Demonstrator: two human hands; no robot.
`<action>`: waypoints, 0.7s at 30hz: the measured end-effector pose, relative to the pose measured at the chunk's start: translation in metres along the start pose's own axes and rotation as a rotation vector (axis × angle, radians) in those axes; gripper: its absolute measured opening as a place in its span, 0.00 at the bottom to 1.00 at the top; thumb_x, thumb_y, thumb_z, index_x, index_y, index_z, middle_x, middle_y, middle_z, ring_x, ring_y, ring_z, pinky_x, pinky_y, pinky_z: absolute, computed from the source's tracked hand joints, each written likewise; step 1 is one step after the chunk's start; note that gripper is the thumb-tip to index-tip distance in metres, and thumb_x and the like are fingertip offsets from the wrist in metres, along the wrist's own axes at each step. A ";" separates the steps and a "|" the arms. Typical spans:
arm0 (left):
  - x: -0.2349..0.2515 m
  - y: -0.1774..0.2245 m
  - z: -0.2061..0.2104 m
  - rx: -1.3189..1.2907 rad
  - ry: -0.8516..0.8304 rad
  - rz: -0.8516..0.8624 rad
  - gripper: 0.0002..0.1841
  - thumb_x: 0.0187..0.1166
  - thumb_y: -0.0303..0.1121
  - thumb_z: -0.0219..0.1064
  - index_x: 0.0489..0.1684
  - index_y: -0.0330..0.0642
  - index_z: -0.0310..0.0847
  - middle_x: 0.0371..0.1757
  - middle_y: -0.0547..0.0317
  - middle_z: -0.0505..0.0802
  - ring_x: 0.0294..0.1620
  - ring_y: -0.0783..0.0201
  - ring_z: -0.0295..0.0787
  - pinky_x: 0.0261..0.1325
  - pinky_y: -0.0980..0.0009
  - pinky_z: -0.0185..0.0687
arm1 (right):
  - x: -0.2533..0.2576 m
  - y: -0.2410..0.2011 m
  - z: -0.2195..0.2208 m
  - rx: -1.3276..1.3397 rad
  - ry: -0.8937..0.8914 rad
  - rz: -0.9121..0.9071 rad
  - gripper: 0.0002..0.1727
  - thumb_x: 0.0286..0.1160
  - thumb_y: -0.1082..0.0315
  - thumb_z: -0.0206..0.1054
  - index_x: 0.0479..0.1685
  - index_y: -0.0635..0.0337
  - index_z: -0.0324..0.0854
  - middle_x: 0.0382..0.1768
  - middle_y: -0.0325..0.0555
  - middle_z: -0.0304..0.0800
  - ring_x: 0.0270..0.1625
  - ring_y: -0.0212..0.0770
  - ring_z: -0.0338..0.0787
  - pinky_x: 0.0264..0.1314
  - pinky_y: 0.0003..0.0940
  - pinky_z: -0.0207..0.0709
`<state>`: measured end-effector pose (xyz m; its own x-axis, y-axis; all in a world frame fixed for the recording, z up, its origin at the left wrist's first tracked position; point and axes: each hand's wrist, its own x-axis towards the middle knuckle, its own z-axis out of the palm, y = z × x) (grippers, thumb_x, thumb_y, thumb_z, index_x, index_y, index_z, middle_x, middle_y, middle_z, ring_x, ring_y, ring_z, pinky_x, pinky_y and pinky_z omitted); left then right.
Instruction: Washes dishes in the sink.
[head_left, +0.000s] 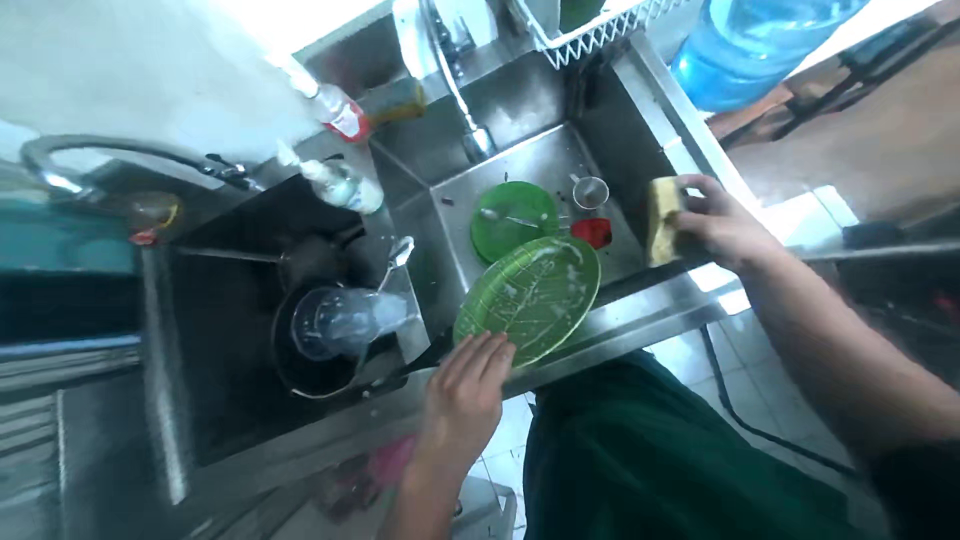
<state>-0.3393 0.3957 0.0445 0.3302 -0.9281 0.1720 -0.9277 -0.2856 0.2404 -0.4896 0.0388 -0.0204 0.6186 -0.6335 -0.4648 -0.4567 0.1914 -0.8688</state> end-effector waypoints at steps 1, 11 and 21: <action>0.005 0.003 0.003 0.020 -0.019 -0.023 0.14 0.80 0.26 0.57 0.46 0.43 0.93 0.55 0.55 0.97 0.61 0.55 0.95 0.71 0.60 0.84 | 0.014 -0.002 0.001 -0.102 -0.063 0.005 0.39 0.72 0.78 0.69 0.85 0.54 0.58 0.62 0.61 0.83 0.53 0.53 0.88 0.53 0.53 0.83; 0.052 0.021 0.035 0.047 0.028 -0.418 0.14 0.81 0.28 0.59 0.46 0.37 0.94 0.50 0.51 0.98 0.55 0.52 0.97 0.70 0.52 0.84 | 0.154 0.104 0.125 -0.937 -0.702 0.044 0.45 0.66 0.54 0.81 0.86 0.54 0.66 0.65 0.67 0.85 0.66 0.68 0.85 0.68 0.73 0.75; 0.066 0.015 0.062 0.072 -0.098 -0.536 0.11 0.79 0.25 0.64 0.48 0.40 0.94 0.51 0.51 0.98 0.56 0.50 0.96 0.72 0.44 0.79 | 0.127 0.110 0.156 -1.155 -0.940 0.113 0.36 0.84 0.51 0.66 0.84 0.64 0.67 0.74 0.68 0.78 0.78 0.65 0.78 0.81 0.64 0.67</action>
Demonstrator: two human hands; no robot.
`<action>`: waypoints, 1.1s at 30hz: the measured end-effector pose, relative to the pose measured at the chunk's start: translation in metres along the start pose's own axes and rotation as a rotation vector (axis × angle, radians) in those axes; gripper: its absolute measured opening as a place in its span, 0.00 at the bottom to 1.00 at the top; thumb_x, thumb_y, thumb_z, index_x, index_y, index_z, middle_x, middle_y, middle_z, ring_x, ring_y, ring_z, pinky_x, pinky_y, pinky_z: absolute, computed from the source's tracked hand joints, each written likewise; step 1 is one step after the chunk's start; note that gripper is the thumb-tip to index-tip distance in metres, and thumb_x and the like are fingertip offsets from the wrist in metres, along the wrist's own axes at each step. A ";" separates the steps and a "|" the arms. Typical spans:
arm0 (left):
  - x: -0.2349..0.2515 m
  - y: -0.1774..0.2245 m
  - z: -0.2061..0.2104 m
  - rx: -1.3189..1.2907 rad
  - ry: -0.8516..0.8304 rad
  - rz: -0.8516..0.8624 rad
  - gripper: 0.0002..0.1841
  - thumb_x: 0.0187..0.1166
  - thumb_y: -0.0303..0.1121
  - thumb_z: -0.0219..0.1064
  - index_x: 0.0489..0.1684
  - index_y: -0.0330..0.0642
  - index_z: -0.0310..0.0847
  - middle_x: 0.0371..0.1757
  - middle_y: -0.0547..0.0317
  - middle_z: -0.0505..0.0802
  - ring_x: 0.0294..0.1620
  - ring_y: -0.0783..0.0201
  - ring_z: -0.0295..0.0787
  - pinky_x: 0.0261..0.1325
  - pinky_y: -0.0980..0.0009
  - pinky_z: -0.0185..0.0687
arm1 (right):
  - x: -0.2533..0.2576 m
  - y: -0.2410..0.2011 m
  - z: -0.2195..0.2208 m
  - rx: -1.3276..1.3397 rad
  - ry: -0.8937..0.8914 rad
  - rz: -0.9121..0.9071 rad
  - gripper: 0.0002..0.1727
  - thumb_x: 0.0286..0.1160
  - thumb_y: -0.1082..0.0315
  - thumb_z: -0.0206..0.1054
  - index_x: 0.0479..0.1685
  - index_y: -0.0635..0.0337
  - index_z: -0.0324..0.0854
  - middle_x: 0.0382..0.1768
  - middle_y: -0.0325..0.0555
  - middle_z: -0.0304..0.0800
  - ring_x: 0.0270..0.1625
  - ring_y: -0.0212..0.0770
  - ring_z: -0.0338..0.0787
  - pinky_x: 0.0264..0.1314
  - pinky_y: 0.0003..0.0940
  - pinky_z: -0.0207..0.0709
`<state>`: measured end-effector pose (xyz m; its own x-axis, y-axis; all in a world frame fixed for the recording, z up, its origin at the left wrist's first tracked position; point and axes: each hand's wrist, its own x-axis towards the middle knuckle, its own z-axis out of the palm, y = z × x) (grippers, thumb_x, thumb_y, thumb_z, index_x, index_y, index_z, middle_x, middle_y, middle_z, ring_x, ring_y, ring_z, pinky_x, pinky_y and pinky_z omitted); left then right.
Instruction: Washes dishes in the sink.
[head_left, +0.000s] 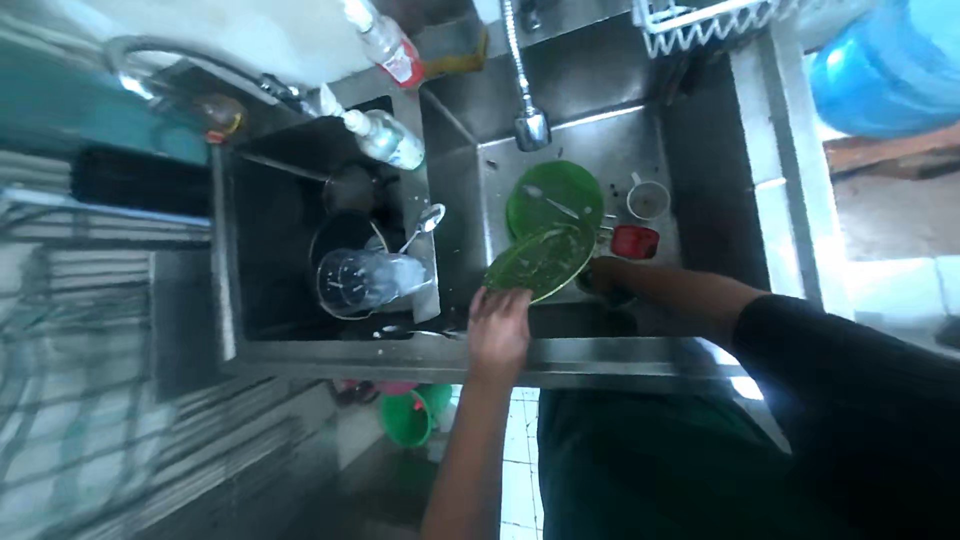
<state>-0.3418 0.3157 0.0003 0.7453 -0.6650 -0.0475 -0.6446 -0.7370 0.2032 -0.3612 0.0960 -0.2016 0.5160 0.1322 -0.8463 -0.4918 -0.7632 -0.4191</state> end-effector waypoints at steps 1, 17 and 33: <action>-0.002 0.002 0.000 -0.006 -0.005 -0.023 0.11 0.79 0.24 0.64 0.48 0.40 0.94 0.52 0.51 0.98 0.56 0.50 0.96 0.73 0.44 0.79 | 0.001 0.002 0.001 -0.016 -0.007 -0.031 0.37 0.84 0.49 0.65 0.83 0.67 0.67 0.74 0.69 0.78 0.78 0.67 0.78 0.80 0.67 0.67; 0.063 0.010 0.025 0.079 -0.874 0.030 0.19 0.85 0.20 0.53 0.71 0.35 0.79 0.68 0.39 0.88 0.74 0.43 0.82 0.83 0.45 0.64 | 0.003 0.030 -0.049 0.264 0.131 0.190 0.33 0.81 0.60 0.70 0.78 0.74 0.69 0.75 0.72 0.76 0.79 0.64 0.77 0.81 0.60 0.67; 0.063 0.017 0.055 0.288 -1.054 0.267 0.13 0.85 0.20 0.54 0.58 0.27 0.84 0.60 0.35 0.90 0.66 0.37 0.86 0.76 0.41 0.71 | -0.032 0.041 -0.046 0.507 0.260 0.093 0.37 0.80 0.57 0.71 0.84 0.64 0.65 0.74 0.67 0.78 0.77 0.63 0.79 0.79 0.61 0.70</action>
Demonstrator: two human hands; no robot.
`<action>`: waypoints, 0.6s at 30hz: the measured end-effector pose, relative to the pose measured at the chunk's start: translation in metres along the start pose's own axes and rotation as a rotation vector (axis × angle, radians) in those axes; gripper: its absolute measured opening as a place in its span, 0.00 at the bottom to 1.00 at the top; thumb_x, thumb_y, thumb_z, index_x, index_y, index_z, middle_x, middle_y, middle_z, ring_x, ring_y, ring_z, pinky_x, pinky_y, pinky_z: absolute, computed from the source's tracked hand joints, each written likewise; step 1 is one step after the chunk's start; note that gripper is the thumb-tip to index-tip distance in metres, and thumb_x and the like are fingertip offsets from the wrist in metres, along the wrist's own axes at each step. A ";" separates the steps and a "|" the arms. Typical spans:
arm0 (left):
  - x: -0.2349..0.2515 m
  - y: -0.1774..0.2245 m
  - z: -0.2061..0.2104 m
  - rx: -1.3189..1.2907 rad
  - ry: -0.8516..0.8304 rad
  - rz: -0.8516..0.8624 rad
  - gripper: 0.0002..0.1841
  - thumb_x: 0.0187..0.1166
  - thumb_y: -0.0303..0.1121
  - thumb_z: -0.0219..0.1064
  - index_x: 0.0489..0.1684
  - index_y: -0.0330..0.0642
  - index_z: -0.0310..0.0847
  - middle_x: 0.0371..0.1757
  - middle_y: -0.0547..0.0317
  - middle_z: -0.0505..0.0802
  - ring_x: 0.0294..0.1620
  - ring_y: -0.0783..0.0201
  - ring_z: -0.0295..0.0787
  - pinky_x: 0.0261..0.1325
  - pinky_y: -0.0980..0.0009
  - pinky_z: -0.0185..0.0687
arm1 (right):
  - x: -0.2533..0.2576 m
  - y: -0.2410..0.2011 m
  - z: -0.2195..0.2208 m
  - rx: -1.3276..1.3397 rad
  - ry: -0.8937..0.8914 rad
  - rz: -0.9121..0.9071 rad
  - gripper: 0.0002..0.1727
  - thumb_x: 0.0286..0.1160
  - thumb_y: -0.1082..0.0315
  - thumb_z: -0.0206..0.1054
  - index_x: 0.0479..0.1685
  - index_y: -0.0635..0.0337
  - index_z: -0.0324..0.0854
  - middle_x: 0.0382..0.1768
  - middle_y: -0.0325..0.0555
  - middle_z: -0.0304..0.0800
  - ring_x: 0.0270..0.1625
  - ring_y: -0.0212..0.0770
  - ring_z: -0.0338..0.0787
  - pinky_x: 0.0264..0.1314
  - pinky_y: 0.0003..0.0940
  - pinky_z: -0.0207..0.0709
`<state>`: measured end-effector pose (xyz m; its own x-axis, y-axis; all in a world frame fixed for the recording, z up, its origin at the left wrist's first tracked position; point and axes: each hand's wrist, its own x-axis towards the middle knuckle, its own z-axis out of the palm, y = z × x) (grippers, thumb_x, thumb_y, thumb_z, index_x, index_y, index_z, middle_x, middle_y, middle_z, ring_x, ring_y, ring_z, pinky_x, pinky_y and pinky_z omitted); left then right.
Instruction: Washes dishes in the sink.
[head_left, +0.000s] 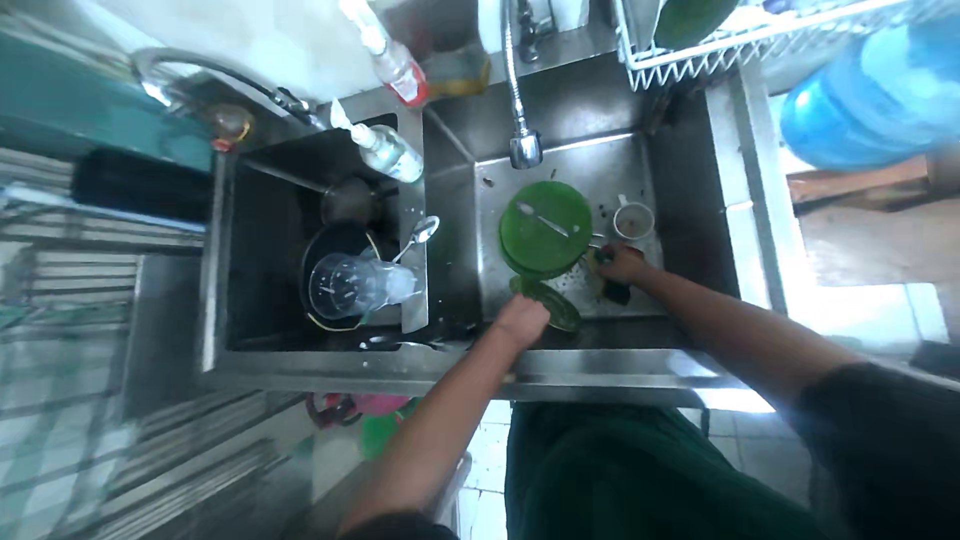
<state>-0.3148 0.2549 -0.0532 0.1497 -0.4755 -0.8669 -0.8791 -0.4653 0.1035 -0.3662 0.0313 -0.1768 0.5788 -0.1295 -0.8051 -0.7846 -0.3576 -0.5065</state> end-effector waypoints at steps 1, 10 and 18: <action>-0.009 0.002 -0.005 -0.029 0.014 -0.034 0.14 0.85 0.20 0.54 0.60 0.29 0.84 0.61 0.36 0.90 0.67 0.38 0.86 0.77 0.41 0.71 | 0.000 0.001 0.000 -0.001 0.000 -0.009 0.37 0.79 0.57 0.71 0.85 0.64 0.64 0.74 0.67 0.78 0.77 0.63 0.79 0.79 0.61 0.70; -0.106 0.003 -0.006 -0.733 0.611 -0.434 0.14 0.89 0.37 0.59 0.51 0.37 0.90 0.42 0.44 0.94 0.47 0.48 0.93 0.56 0.47 0.85 | 0.051 0.020 0.074 -0.407 -0.189 -0.173 0.41 0.78 0.42 0.68 0.83 0.61 0.68 0.71 0.66 0.82 0.74 0.66 0.82 0.76 0.69 0.72; -0.099 0.009 0.034 -1.608 1.106 -0.427 0.06 0.82 0.24 0.66 0.39 0.32 0.89 0.32 0.59 0.94 0.34 0.75 0.90 0.45 0.75 0.88 | 0.030 -0.019 0.117 -0.594 -0.213 -0.706 0.32 0.84 0.48 0.63 0.68 0.73 0.81 0.63 0.72 0.86 0.66 0.69 0.86 0.70 0.65 0.76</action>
<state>-0.3527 0.3238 0.0168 0.9179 -0.0495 -0.3937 0.3255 -0.4736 0.8184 -0.3606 0.1427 -0.2274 0.7777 0.4475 -0.4415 0.0072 -0.7086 -0.7056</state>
